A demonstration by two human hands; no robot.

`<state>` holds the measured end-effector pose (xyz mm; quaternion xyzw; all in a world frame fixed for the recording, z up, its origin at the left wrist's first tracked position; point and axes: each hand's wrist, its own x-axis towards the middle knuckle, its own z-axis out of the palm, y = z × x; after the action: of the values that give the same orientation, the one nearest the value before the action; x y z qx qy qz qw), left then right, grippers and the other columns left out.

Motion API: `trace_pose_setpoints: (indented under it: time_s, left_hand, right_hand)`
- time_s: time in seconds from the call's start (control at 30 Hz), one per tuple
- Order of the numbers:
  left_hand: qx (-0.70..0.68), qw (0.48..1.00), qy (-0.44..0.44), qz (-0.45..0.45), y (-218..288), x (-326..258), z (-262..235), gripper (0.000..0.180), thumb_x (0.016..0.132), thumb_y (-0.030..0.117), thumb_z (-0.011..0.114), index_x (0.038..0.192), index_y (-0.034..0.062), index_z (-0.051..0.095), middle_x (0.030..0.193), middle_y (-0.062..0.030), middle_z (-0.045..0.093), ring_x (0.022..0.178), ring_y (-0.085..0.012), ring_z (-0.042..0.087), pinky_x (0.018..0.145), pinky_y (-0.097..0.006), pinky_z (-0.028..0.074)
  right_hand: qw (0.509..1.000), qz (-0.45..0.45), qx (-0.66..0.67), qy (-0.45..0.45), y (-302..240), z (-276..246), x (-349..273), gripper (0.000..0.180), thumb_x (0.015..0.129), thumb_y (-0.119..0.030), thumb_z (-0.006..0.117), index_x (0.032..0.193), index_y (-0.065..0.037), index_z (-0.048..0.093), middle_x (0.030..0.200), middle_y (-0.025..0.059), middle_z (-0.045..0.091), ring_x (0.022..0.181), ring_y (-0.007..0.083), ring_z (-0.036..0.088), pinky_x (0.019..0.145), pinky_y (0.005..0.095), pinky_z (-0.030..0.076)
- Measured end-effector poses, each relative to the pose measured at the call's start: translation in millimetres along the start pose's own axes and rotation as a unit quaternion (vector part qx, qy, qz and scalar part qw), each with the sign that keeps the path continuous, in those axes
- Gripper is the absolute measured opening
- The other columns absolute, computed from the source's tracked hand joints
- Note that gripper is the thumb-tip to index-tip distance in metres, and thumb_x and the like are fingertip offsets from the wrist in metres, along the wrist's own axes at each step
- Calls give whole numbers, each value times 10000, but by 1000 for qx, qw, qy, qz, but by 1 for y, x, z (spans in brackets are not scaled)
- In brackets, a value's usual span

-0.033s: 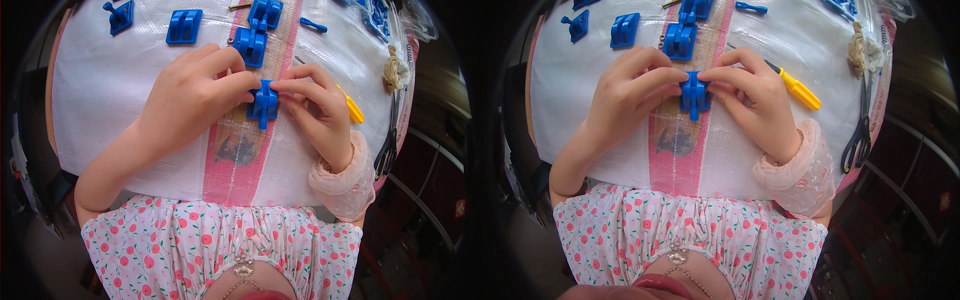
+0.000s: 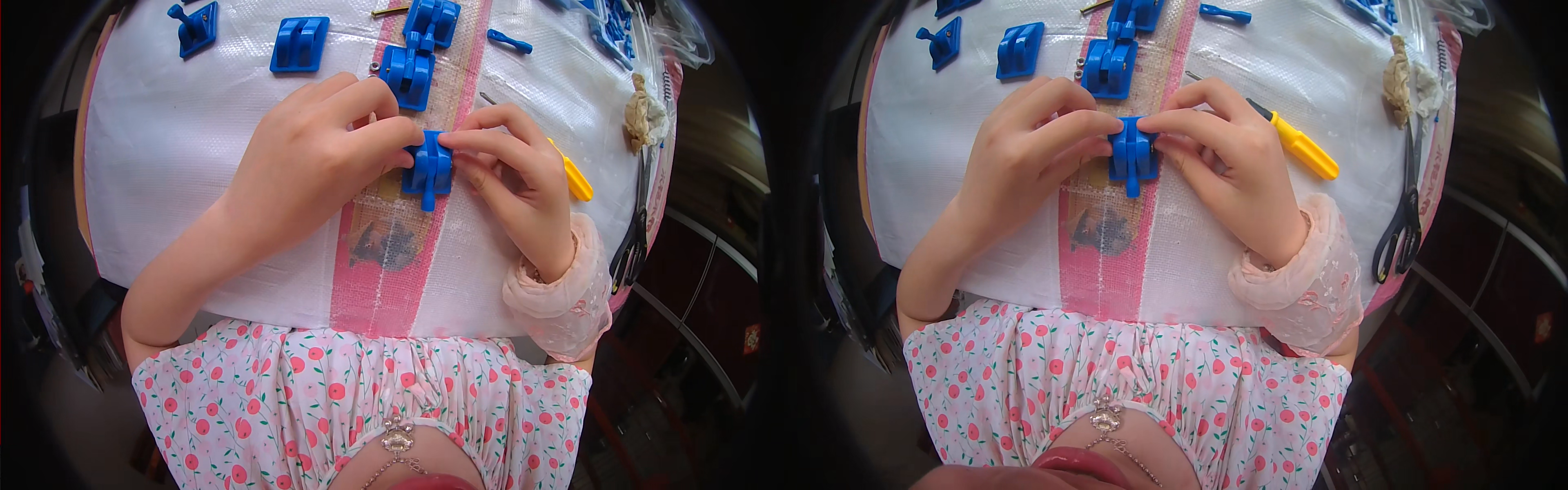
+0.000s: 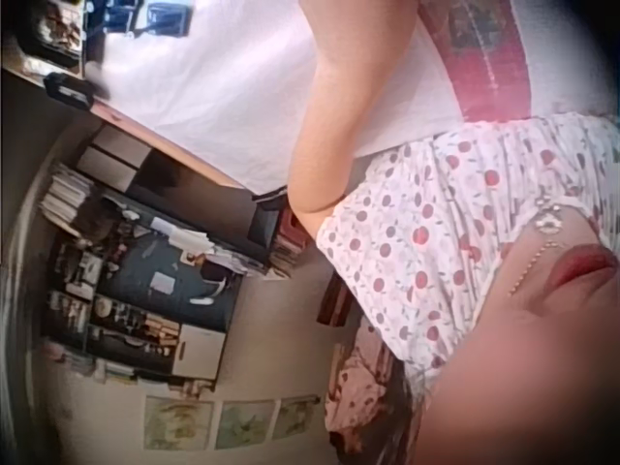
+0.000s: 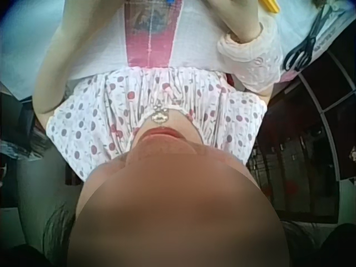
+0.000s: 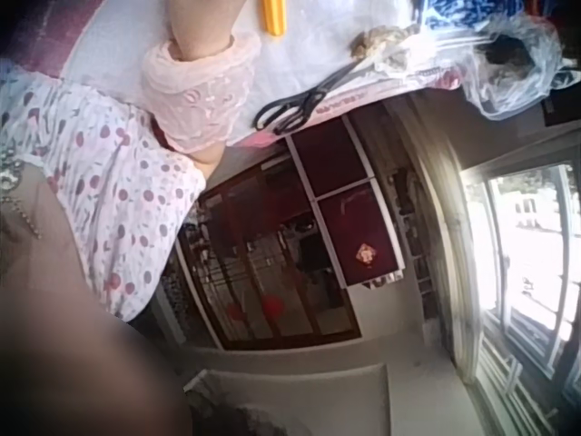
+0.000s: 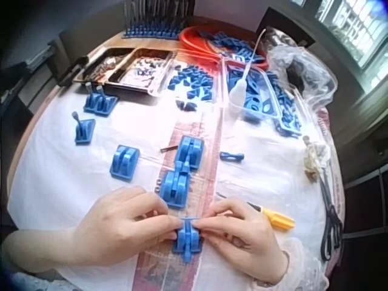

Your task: Assembling small blue plastic components by inserting and tightening screws with a screwdriver.

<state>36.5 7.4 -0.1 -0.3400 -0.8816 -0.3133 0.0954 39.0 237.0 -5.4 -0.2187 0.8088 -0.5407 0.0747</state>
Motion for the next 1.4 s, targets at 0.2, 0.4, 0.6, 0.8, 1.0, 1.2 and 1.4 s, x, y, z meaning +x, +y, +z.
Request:
trace_pose_setpoints:
  time_s: [0.2,0.4,0.6,0.8,1.0,1.2,1.4]
  left_hand:
    - [-3,1000,-3,6,-3,3,0,150,759,136,732,879,104,649,820,-30,564,776,-208,577,681,-343,471]
    - [-4,1000,-17,10,-2,4,-3,221,740,57,761,949,77,691,860,-47,591,758,-211,580,649,-327,480]
    - [9,1000,-24,5,-1,2,-3,156,765,108,709,914,97,668,849,-29,578,795,-206,582,700,-341,474]
    - [13,999,-37,3,0,2,-6,175,757,95,705,929,93,674,855,-29,580,795,-206,582,700,-339,476]
    - [17,999,-30,5,0,2,-3,158,763,104,706,914,91,660,858,-28,576,798,-204,579,694,-337,475]
    - [23,1000,-19,5,2,2,-1,150,770,123,712,899,94,640,855,-29,566,802,-203,576,698,-339,473]
    - [26,999,-21,6,2,3,-1,155,766,131,723,893,100,639,849,-27,566,801,-201,576,698,-339,473]
  right_hand:
    - [1000,-3,-7,-8,-1,-2,2,254,826,88,637,1035,-32,718,997,47,587,706,62,548,597,184,425]
    - [1000,-2,-5,-3,-3,-2,2,221,820,56,664,1013,-38,719,963,33,592,643,54,525,564,185,428]
    - [1000,0,-8,-4,-3,-2,2,211,816,39,685,1011,-34,716,970,38,592,636,56,529,563,190,435]
    - [1000,6,-20,-12,-5,-4,1,243,817,59,685,1034,-40,734,1038,30,591,690,3,520,577,146,400]
    - [999,-2,-31,-11,-5,-3,1,234,814,54,694,1024,-40,734,1033,26,594,663,-2,507,566,148,395]
    - [999,-3,-35,-17,-4,-4,1,223,813,50,693,1017,-34,725,1016,32,597,657,24,519,570,166,412]
    - [999,-5,-31,-21,-6,-6,2,222,812,41,690,1021,-29,711,984,47,604,671,81,561,584,203,454]
